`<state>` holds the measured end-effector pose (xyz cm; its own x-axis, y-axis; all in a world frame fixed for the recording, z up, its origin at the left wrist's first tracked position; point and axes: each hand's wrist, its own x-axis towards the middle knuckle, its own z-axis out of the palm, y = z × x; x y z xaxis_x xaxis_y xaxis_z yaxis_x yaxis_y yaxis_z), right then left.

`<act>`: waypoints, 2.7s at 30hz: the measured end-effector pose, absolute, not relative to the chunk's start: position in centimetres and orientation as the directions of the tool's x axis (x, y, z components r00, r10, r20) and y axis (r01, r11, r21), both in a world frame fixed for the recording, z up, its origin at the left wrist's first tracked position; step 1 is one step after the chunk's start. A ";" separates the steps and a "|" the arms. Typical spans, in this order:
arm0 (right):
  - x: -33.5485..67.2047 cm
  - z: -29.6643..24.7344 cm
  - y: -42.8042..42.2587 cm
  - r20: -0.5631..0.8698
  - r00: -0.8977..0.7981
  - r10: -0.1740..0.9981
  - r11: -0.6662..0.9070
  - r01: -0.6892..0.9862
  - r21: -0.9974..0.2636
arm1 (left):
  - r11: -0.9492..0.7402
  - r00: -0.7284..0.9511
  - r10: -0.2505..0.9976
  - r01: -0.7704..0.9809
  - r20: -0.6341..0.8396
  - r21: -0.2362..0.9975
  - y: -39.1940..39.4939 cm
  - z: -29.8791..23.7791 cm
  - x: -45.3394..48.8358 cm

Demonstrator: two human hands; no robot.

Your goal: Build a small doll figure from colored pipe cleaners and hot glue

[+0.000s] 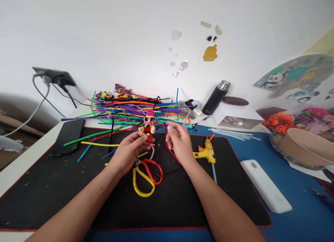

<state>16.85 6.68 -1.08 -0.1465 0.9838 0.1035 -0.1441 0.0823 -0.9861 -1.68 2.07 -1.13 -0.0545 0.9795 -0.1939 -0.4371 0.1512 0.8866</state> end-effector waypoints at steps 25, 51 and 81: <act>17.5 -1.4 7.7 -0.044 -0.130 0.991 -0.074 -0.240 -0.968 | 0.326 0.189 0.942 -0.312 -0.278 0.892 1.4 -0.9 -1.2; 16.6 -1.6 6.4 0.094 -0.145 0.985 0.104 0.063 -0.993 | -0.079 -0.008 0.995 0.476 0.095 0.876 1.1 -0.8 -0.6; 16.5 -1.9 6.4 0.070 -0.165 0.984 0.076 0.031 -0.997 | -0.064 0.021 0.998 0.639 0.066 0.766 1.4 -1.9 -1.0</act>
